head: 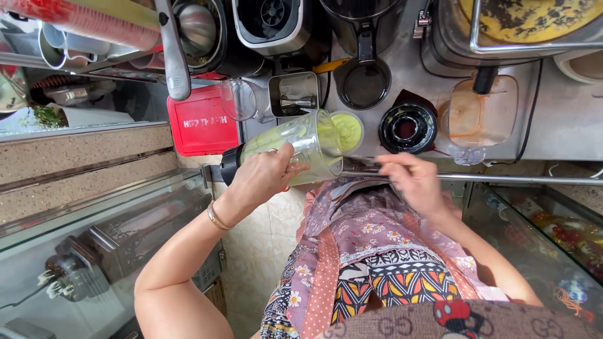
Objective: The recorder prepares a blended fruit juice, mixing ingredients, using a blender, and sealing the drink in a cup.
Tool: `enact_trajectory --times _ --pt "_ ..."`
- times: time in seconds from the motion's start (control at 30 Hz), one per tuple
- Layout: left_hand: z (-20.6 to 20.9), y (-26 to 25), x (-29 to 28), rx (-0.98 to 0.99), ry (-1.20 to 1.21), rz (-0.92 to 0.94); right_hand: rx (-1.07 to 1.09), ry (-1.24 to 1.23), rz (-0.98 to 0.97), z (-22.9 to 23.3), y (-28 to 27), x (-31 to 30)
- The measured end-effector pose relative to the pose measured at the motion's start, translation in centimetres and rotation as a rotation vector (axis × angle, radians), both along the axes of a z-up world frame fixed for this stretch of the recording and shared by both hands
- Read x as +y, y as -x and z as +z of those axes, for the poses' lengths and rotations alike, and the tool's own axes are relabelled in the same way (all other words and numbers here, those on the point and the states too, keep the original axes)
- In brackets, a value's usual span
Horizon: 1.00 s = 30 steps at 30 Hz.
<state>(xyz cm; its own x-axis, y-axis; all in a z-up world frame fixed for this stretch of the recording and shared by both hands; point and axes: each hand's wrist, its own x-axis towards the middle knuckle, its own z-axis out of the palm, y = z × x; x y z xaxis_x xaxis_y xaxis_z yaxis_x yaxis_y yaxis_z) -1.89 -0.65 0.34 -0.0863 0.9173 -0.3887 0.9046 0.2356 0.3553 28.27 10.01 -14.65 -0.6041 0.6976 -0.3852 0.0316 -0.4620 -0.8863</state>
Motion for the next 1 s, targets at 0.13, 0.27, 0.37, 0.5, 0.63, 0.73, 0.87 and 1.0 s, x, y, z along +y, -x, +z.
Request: enact_trajectory --times 0.13,0.27,0.37,0.5,0.63,0.73,0.87,1.0 --pt "0.9 -0.5 0.2 0.011 0.013 -0.015 0.032 -0.179 0.171 -1.0 3.5 -1.3" --pt "0.6 0.1 -0.4 0.015 -0.034 -0.021 -0.086 -0.03 0.108 -2.6 2.9 -1.1" --pt "-0.4 0.8 -1.6 -0.001 -0.064 0.018 -0.004 0.072 -0.035 -3.8 -0.9 -0.7" --pt "-1.3 1.6 -3.0 0.037 -0.103 0.04 0.063 0.138 -0.148 -3.7 -3.5 0.6" --pt "-2.6 3.3 -6.2 0.026 -0.194 0.049 0.188 0.211 -0.196 -1.1 -3.4 1.5" --pt "-3.3 4.7 -8.7 0.001 -0.301 0.017 0.224 -0.057 -0.02 3.2 -0.3 1.5" --pt "-2.1 5.0 -9.5 0.021 -0.453 -0.094 0.259 -0.834 0.326 8.3 6.2 1.8" --pt "-1.4 4.5 -9.5 0.045 -0.494 -0.134 0.24 -1.001 0.372 7.3 12.2 -0.9"
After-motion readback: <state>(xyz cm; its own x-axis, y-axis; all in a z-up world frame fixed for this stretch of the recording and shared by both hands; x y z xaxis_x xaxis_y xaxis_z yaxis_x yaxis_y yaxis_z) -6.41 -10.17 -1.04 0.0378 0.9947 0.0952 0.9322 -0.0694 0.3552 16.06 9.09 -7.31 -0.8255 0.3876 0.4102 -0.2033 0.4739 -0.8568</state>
